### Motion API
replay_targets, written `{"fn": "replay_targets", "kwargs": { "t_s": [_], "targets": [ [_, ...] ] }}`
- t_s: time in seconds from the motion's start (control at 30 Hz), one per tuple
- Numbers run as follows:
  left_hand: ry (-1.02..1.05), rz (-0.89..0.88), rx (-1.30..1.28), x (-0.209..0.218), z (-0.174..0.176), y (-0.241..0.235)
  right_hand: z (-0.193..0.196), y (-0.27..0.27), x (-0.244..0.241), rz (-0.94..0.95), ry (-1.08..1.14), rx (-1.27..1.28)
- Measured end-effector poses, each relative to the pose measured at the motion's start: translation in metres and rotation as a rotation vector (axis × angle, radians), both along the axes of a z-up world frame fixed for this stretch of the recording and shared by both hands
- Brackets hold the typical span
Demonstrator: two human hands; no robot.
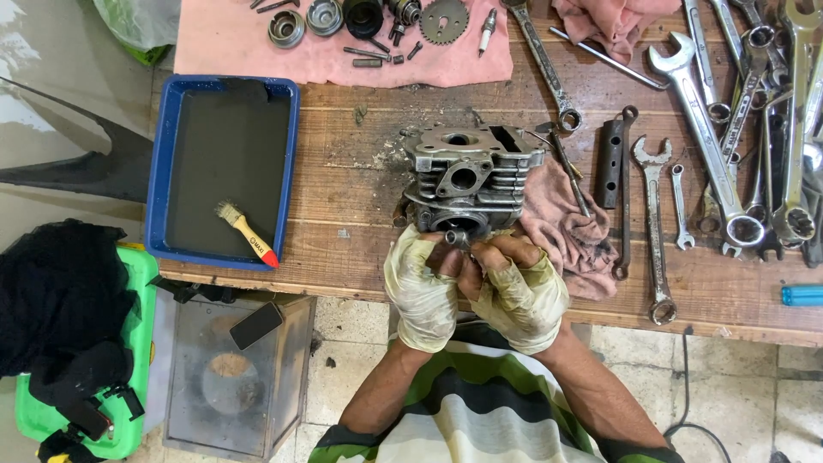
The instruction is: Inspecting and manipulating components within a motorcycle cylinder head using a small tool on a workbench.
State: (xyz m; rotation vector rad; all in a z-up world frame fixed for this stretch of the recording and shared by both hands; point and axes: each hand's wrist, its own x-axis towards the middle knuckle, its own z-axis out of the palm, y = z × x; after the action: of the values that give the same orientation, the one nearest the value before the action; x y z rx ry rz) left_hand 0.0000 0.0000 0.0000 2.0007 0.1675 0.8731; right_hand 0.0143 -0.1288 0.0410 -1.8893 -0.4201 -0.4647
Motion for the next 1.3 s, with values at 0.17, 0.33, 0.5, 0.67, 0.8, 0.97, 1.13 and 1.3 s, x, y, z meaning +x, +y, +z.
{"fn": "replay_targets", "kwargs": {
  "t_s": [0.17,0.33,0.5,0.67,0.8,0.97,1.13,1.3],
  "targets": [
    [-0.008,0.012,0.108,-0.004,-0.016,-0.004,-0.017,0.0,0.002,-0.07,-0.221,-0.12],
    [-0.068,0.009,0.218,-0.002,-0.016,-0.007,-0.004,0.009,0.004,-0.134,-0.261,-0.12],
    [-0.113,-0.023,0.172,0.004,-0.02,-0.007,0.016,0.006,0.001,-0.109,0.06,0.122],
    [-0.163,-0.065,0.204,0.009,-0.026,0.006,-0.001,0.007,0.002,0.087,0.142,0.365],
    [-0.161,-0.037,-0.041,0.01,0.015,-0.001,0.005,-0.006,0.002,0.125,0.227,0.469],
    [-0.101,0.017,-0.032,0.011,0.033,-0.01,0.001,-0.018,0.005,0.027,0.272,0.504],
    [-0.103,0.046,0.143,0.013,0.045,-0.008,0.009,-0.031,0.01,0.016,0.291,0.488],
    [-0.074,0.074,0.316,0.01,0.037,-0.009,0.04,-0.044,0.022,-0.056,0.13,0.144]
  ]
}}
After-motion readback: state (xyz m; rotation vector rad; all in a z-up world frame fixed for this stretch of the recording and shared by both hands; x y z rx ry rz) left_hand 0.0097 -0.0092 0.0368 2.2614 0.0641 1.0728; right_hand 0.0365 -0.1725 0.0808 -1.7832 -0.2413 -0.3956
